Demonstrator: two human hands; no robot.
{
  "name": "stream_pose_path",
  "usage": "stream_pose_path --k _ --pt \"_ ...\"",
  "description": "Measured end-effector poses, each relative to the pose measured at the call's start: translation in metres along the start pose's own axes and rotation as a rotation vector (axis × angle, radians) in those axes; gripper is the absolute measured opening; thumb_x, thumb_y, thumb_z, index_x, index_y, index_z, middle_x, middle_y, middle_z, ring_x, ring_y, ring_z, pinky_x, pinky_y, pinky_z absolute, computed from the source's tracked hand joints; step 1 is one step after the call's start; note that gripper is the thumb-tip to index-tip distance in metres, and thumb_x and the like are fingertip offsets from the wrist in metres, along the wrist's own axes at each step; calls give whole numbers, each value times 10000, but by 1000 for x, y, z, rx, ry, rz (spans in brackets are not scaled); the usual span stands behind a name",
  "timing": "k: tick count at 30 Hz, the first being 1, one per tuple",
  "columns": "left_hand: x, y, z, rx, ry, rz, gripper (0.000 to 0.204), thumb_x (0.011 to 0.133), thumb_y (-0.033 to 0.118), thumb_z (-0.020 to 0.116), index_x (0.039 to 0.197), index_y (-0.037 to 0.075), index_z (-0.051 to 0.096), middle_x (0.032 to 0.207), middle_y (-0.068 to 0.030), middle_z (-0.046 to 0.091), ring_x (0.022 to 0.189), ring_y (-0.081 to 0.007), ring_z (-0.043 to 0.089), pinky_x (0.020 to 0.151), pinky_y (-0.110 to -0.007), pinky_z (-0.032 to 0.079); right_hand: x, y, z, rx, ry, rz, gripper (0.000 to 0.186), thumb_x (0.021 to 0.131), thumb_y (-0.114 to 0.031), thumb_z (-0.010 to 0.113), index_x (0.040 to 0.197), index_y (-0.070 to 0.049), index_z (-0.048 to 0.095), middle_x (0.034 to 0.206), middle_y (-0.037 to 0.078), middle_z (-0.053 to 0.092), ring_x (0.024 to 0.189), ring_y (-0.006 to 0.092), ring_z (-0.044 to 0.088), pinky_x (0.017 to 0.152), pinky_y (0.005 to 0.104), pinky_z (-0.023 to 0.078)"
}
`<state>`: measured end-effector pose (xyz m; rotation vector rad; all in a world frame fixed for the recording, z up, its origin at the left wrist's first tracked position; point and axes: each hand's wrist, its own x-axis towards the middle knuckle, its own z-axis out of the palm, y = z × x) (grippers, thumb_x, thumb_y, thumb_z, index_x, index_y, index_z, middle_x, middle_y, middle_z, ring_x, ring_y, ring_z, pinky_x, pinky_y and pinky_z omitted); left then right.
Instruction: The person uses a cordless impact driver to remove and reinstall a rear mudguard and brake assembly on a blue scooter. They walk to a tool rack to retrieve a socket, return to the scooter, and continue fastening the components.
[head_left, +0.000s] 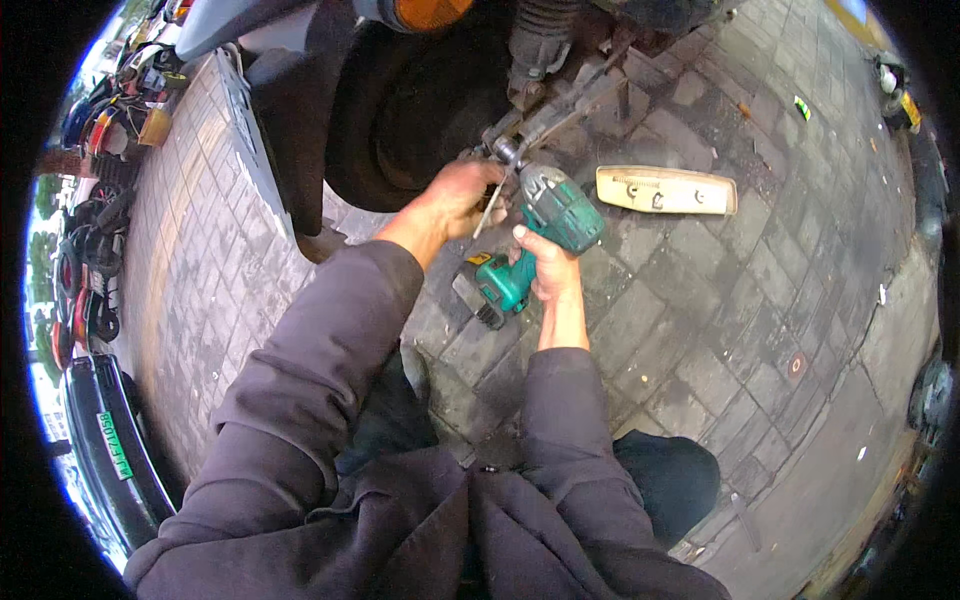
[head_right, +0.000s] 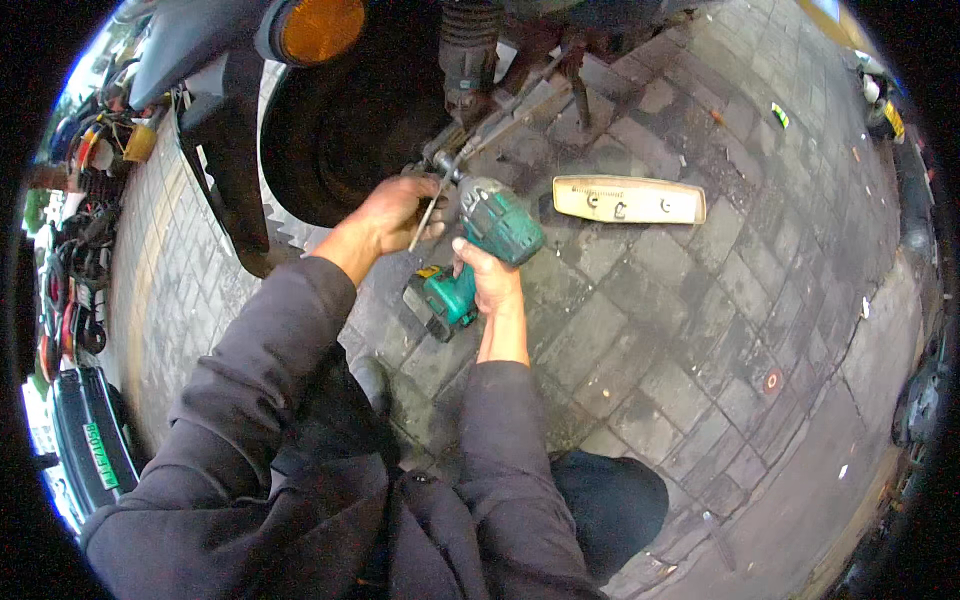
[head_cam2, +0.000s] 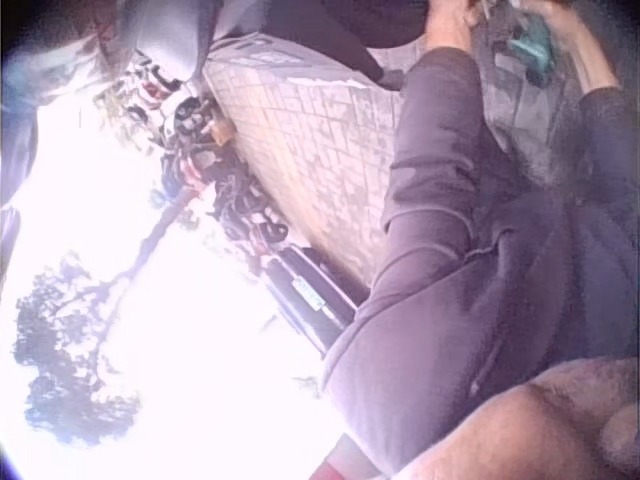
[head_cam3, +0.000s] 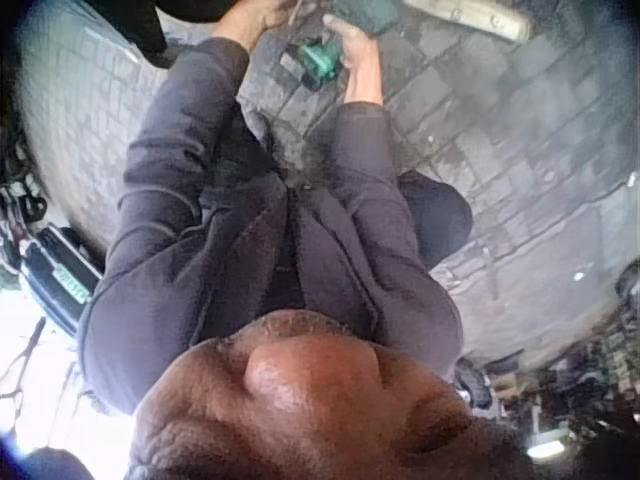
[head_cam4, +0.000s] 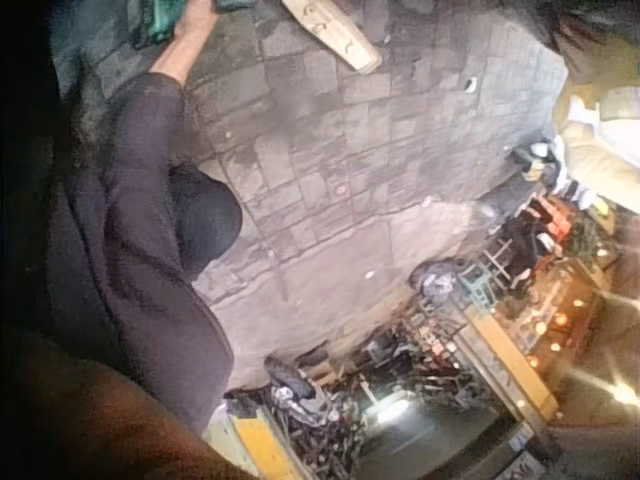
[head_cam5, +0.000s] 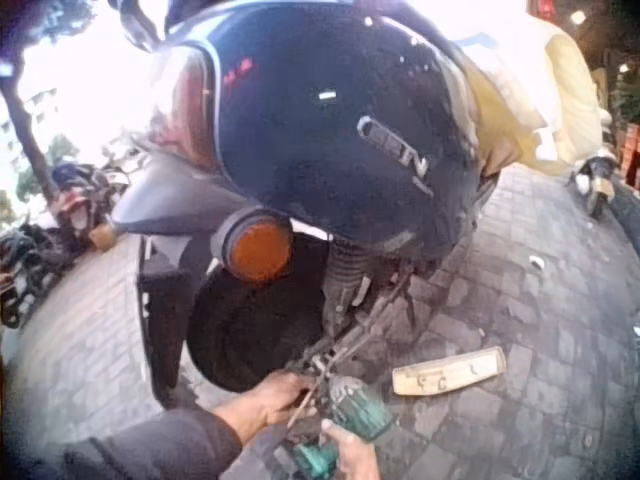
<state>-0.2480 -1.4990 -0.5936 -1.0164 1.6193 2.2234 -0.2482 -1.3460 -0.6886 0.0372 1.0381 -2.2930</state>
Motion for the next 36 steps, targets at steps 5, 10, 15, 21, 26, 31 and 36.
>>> stream_pose_path --k 5,10,15,21,26,31,36 --pt "12 -11 19 -234 4 25 184 912 307 654 965 131 632 829 -2 614 651 -132 545 610 -300 492 -1 1 -1 -25 -54 -56 268 761 -71 722 1001 -50 606 763 34 590 603 170 567 552 325 478" --pt "21 -17 19 -356 -51 96 301 851 323 733 922 57 614 790 -26 599 693 -150 541 587 -326 451 -3 3 -4 -35 1 -50 243 744 -58 733 960 -50 621 775 40 612 629 176 578 554 328 479" --pt "29 -23 15 -427 -65 101 310 866 295 714 1045 77 586 903 -43 604 753 -168 570 663 -336 488 -4 4 -6 -34 14 -37 245 738 -55 735 952 -49 618 766 42 611 628 182 581 554 335 484" --pt "31 -28 19 -494 -136 156 328 903 306 658 1097 60 561 954 -61 610 853 -227 591 748 -407 509 -4 5 -5 -38 34 -41 237 759 -44 707 973 -30 604 720 45 596 600 187 578 560 337 482" --pt "33 -26 17 -482 -180 98 296 981 324 520 1085 49 561 954 -96 631 854 -247 604 770 -438 499 -4 3 -4 -3 12 -26 229 742 -20 708 948 -59 615 806 37 610 644 173 577 553 332 480" --pt "34 -26 22 -508 -159 115 294 1011 304 454 1077 37 558 971 -122 642 883 -264 614 845 -444 486 -4 2 -3 -23 20 -10 222 756 -16 701 956 -64 614 829 29 607 668 166 578 552 329 475" --pt "32 -27 25 -510 -132 164 303 1014 290 445 1085 17 555 1002 -134 644 907 -279 612 892 -448 471 -2 2 0 -17 24 -3 220 763 -28 706 962 -61 618 824 32 610 659 166 579 550 329 476"
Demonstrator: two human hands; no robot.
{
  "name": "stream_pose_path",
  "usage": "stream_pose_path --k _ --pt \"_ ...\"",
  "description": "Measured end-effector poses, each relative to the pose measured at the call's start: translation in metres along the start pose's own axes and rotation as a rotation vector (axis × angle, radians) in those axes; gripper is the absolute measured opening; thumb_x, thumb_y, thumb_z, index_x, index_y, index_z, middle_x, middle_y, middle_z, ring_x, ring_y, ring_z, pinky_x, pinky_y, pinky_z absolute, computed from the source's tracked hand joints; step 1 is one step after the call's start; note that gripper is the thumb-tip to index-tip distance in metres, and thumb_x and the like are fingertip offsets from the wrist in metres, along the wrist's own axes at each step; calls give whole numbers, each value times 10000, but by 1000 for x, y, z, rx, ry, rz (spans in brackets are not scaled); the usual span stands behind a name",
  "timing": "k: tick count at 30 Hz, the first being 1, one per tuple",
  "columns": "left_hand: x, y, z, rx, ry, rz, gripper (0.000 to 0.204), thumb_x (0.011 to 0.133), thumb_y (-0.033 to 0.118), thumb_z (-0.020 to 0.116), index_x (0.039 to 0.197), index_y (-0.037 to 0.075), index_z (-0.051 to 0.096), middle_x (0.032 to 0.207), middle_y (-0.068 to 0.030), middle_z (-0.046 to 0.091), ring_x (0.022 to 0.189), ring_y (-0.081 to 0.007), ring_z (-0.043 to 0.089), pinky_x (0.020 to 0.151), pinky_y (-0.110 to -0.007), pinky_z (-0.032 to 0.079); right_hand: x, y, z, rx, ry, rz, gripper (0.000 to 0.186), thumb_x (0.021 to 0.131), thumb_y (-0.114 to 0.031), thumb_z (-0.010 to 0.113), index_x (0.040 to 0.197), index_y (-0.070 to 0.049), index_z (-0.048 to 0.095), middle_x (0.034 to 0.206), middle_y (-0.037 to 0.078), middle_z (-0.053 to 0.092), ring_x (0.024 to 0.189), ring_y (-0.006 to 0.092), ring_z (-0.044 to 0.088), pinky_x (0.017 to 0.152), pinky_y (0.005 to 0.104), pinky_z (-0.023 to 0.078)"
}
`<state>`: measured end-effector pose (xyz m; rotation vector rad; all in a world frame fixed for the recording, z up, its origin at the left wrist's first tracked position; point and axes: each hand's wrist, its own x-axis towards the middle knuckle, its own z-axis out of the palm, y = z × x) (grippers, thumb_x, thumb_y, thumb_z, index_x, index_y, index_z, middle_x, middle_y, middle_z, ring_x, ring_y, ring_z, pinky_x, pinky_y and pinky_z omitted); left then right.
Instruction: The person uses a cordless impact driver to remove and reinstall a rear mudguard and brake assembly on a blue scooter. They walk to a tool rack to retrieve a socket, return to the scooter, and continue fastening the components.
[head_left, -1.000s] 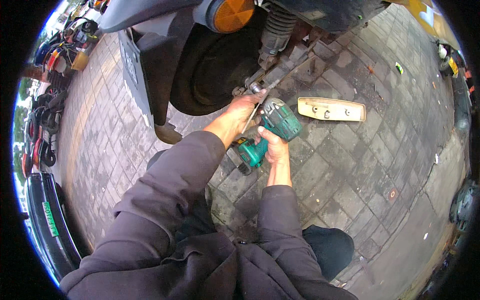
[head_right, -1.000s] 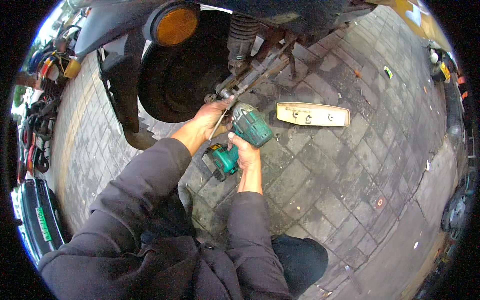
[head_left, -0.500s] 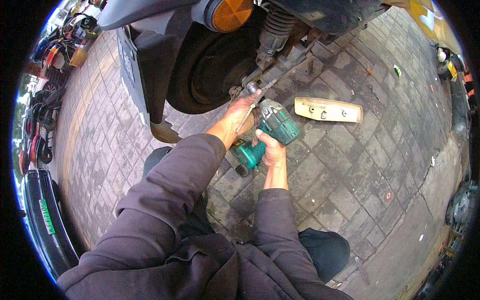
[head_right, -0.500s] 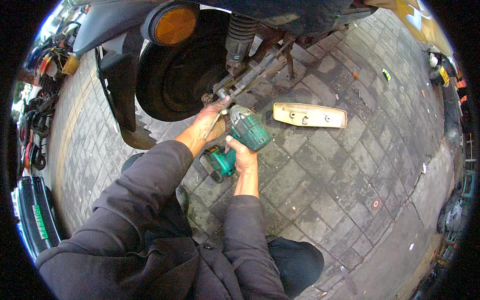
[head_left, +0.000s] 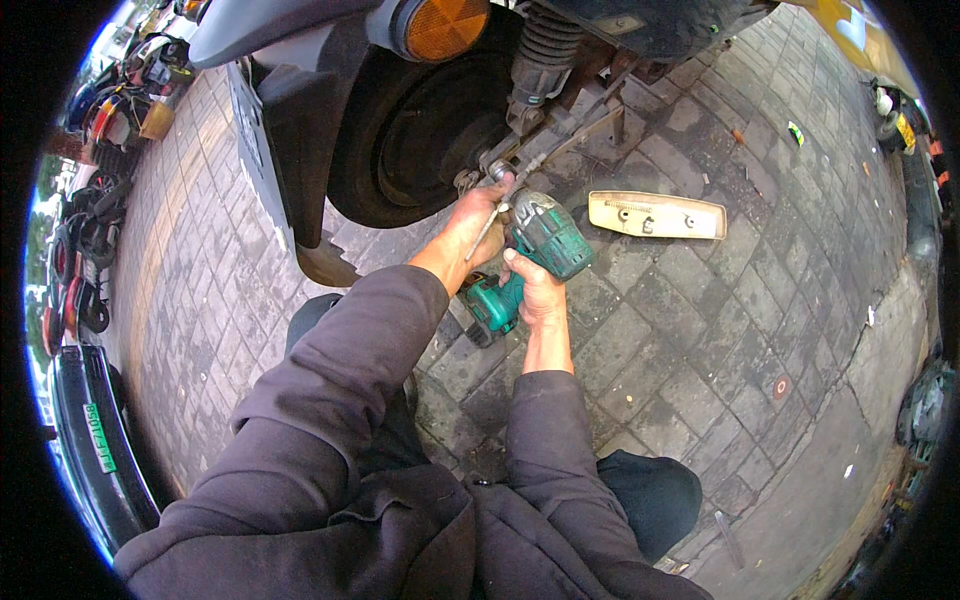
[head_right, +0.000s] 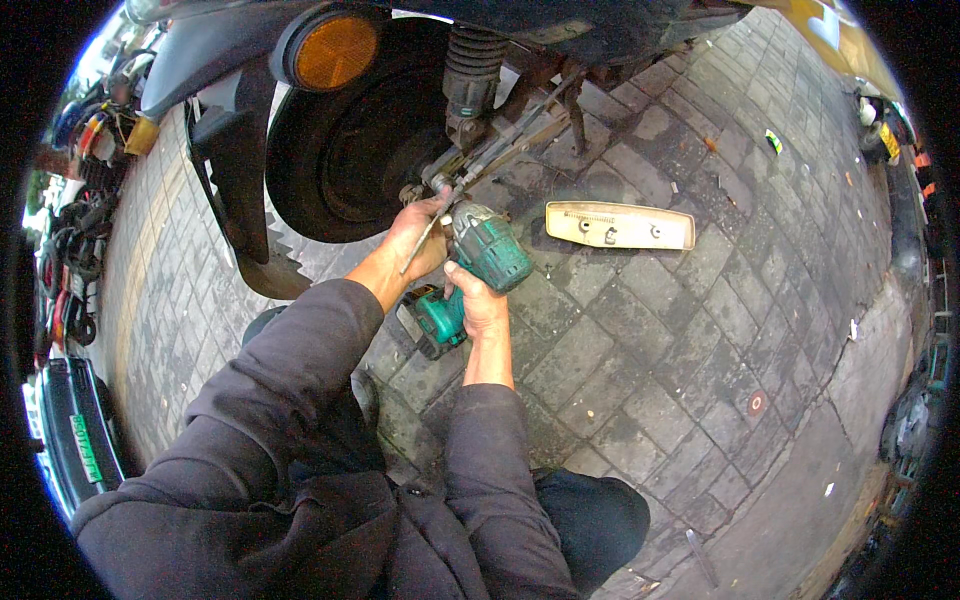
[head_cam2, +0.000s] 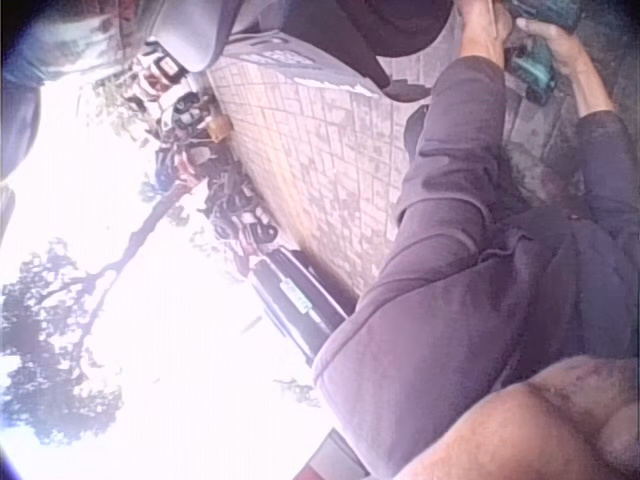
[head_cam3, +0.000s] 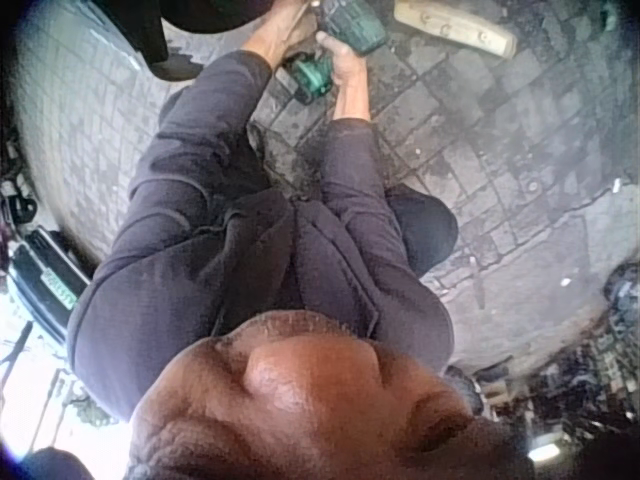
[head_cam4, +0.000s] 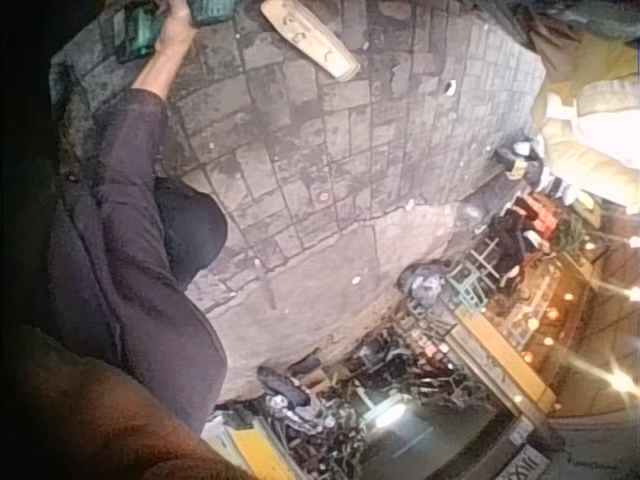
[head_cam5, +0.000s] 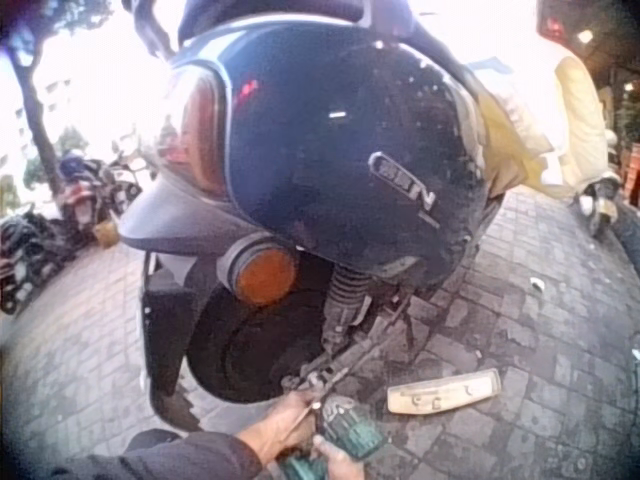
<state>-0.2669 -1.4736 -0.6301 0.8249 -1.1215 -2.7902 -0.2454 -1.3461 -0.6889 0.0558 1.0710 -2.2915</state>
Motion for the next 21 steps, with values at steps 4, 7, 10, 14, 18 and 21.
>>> stream_pose_path --k 4,7,10,14,18,21 --pt "4 2 -6 39 -17 -14 288 1013 267 442 1097 15 553 1013 -134 639 912 -283 608 898 -453 468 -1 -1 3 8 -2 -4 213 768 -39 700 965 -58 621 801 32 610 644 164 576 547 320 472" --pt "9 1 -9 28 38 -1 263 1009 241 438 1091 22 556 1001 -129 634 903 -285 608 887 -456 472 -3 -2 5 15 -6 -10 199 774 -37 689 962 -52 624 785 32 610 633 164 576 547 317 471" --pt "12 -2 -9 8 41 1 254 1003 245 448 1063 24 558 981 -134 635 893 -286 611 872 -458 479 -3 -4 5 4 1 -9 215 778 -48 696 980 -37 625 744 39 599 609 173 572 549 327 472" --pt "9 0 -4 12 39 -13 278 1001 268 452 1070 17 550 1011 -161 639 905 -299 611 880 -477 471 -4 -3 4 7 -5 -21 233 763 -51 711 979 -34 626 745 45 604 596 176 572 539 327 476" --pt "7 3 0 57 78 -52 319 1005 296 438 1102 9 535 1033 -179 636 926 -321 605 900 -487 460 -3 -5 4 16 -5 -7 240 758 -55 718 979 -34 626 744 48 605 584 177 569 530 328 477" --pt "4 3 5 79 89 -31 334 1006 315 430 1117 17 535 1043 -181 635 945 -330 603 915 -498 451 -4 -7 4 14 -5 1 241 759 -61 718 981 -36 625 739 46 604 581 175 566 529 326 475"
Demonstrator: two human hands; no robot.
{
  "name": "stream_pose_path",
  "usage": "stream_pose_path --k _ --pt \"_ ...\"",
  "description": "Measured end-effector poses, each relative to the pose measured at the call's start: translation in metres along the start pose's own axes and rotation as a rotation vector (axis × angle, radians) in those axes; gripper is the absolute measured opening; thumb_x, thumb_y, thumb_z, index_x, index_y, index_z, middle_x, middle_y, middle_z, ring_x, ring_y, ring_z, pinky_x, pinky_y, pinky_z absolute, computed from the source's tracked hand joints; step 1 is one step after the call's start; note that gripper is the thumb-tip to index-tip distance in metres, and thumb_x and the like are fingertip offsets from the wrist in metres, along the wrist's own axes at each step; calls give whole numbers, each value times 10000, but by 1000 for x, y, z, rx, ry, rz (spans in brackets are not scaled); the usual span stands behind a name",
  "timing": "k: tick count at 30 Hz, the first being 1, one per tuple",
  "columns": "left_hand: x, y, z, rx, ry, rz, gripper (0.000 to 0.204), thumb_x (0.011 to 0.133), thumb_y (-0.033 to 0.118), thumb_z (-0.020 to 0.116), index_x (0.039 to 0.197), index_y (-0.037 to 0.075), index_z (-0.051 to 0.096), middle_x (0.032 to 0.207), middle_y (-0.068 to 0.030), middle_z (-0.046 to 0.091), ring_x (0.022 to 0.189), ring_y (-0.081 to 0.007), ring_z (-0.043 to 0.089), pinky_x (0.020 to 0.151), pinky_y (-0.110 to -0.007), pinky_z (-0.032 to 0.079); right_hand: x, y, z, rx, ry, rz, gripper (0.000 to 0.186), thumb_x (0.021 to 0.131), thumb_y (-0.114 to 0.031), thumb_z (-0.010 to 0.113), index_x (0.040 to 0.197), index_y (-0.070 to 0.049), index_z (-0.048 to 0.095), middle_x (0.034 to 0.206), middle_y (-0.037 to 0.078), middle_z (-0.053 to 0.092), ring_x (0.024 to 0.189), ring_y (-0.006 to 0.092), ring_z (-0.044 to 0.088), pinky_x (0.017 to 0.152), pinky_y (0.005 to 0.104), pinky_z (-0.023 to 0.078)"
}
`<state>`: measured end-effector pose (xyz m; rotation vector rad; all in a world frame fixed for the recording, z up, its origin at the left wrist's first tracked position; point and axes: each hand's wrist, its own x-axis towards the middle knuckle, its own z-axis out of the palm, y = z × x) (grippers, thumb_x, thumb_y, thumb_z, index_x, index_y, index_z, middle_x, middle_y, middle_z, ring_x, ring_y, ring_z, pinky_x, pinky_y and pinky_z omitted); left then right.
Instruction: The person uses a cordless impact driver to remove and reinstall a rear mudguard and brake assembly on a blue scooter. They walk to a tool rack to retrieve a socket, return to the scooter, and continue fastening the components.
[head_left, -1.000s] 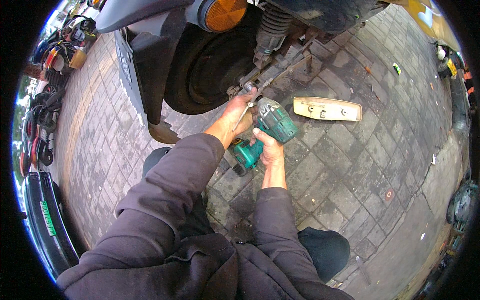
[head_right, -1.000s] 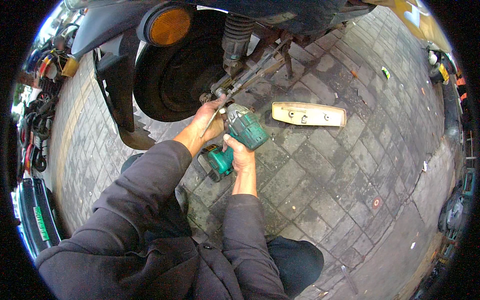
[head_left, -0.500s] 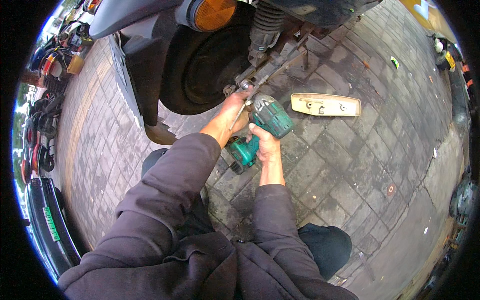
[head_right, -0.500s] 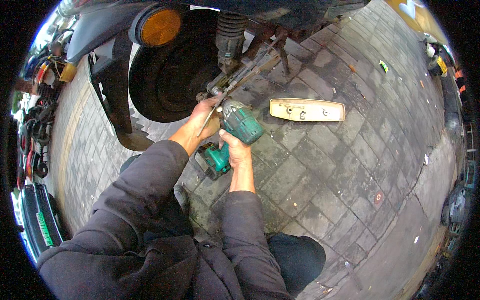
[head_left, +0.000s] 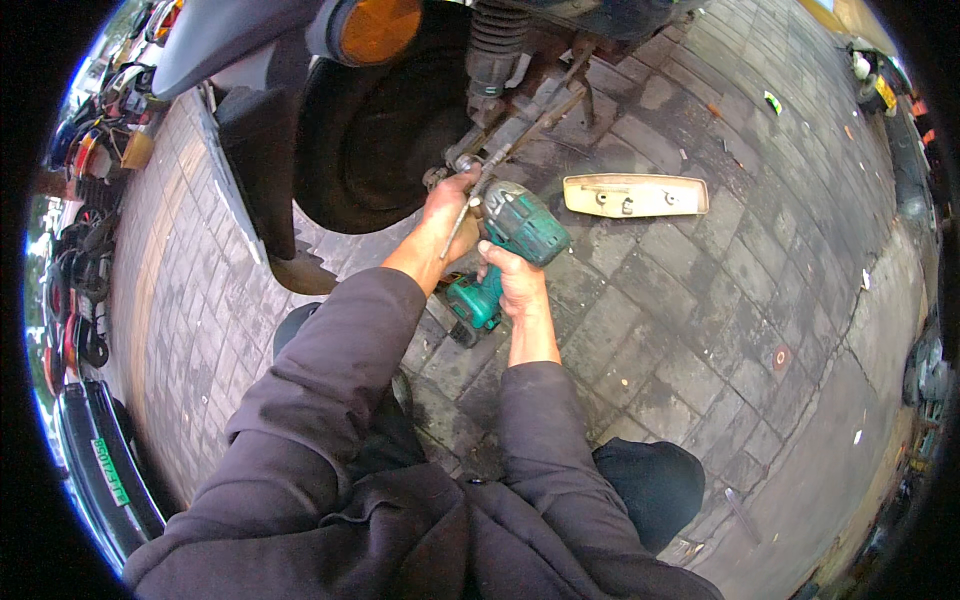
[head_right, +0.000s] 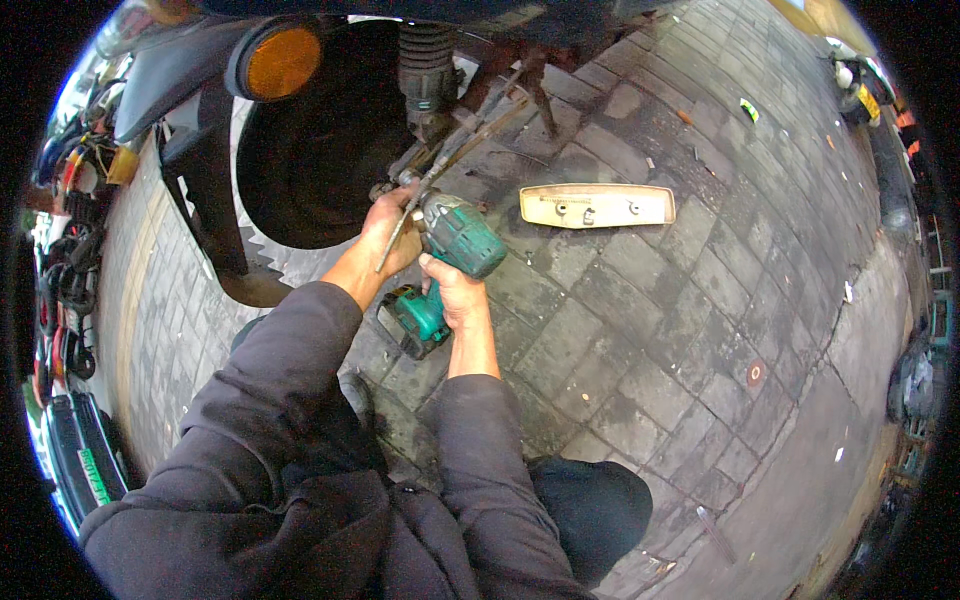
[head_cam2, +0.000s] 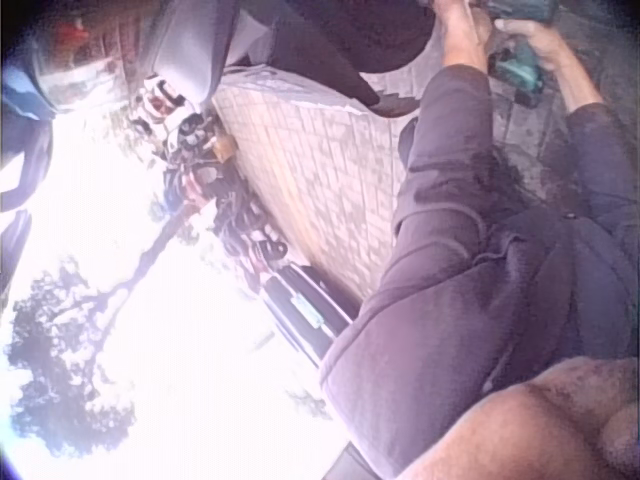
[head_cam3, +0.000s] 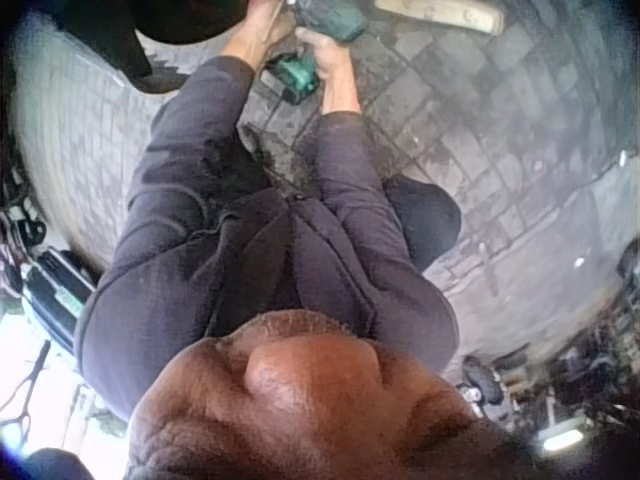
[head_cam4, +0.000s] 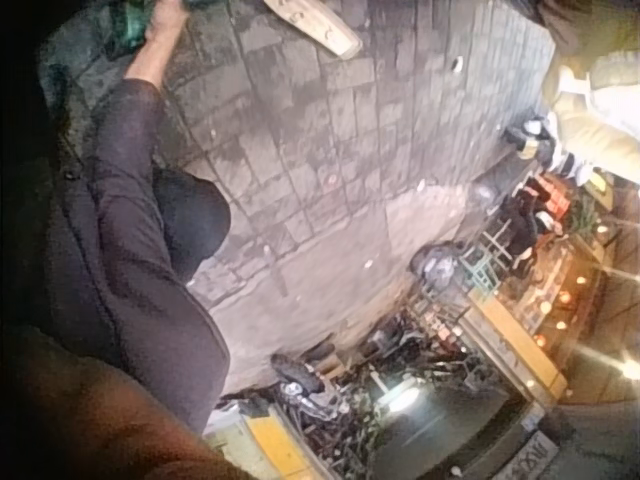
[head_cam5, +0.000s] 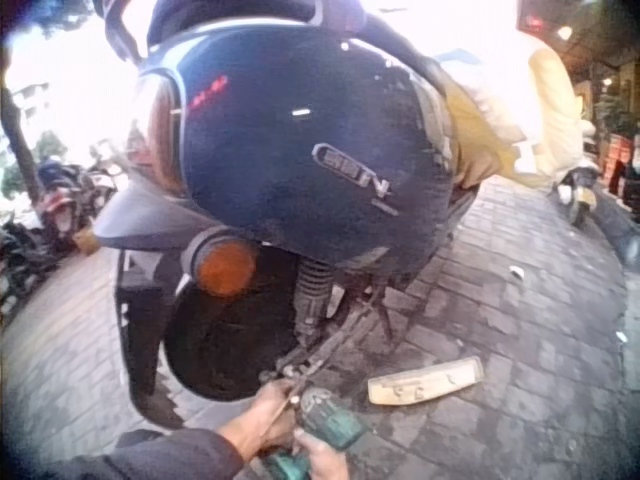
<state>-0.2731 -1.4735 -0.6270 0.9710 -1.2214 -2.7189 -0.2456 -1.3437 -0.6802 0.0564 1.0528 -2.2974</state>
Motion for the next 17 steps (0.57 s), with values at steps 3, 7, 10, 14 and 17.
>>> stream_pose_path --k 3,7,10,14,17 --pt "-6 1 3 -55 -74 -30 340 1009 322 421 1101 20 544 1044 -176 637 970 -309 611 935 -473 450 -2 1 1 8 -13 -17 230 762 -75 721 967 -43 623 733 40 603 580 168 562 529 321 474" --pt "-7 -1 7 -63 -66 -22 342 1012 333 405 1098 36 553 1053 -168 638 976 -308 604 947 -461 446 -2 2 -2 30 -24 7 228 757 -70 720 960 -47 617 735 41 602 584 173 565 535 325 477" --pt "-6 -8 2 -17 -47 -29 329 1011 338 410 1068 52 562 1010 -141 637 946 -292 596 922 -438 454 -6 0 -11 33 -2 105 189 754 -56 715 919 -53 624 766 29 607 609 162 567 542 318 466" --pt "-4 -36 -16 139 3 -70 251 981 362 482 999 125 563 927 -56 618 816 -215 562 735 -385 439 -20 5 -37 54 -41 171 256 757 -74 708 1002 -50 640 749 43 622 578 163 559 547 314 467" --pt "8 -61 -23 139 118 -109 262 945 371 551 1037 126 569 991 -47 637 881 -221 562 818 -429 443 -25 13 -52 7 -24 224 340 752 -99 726 1072 -32 637 809 44 644 592 167 576 550 315 476"
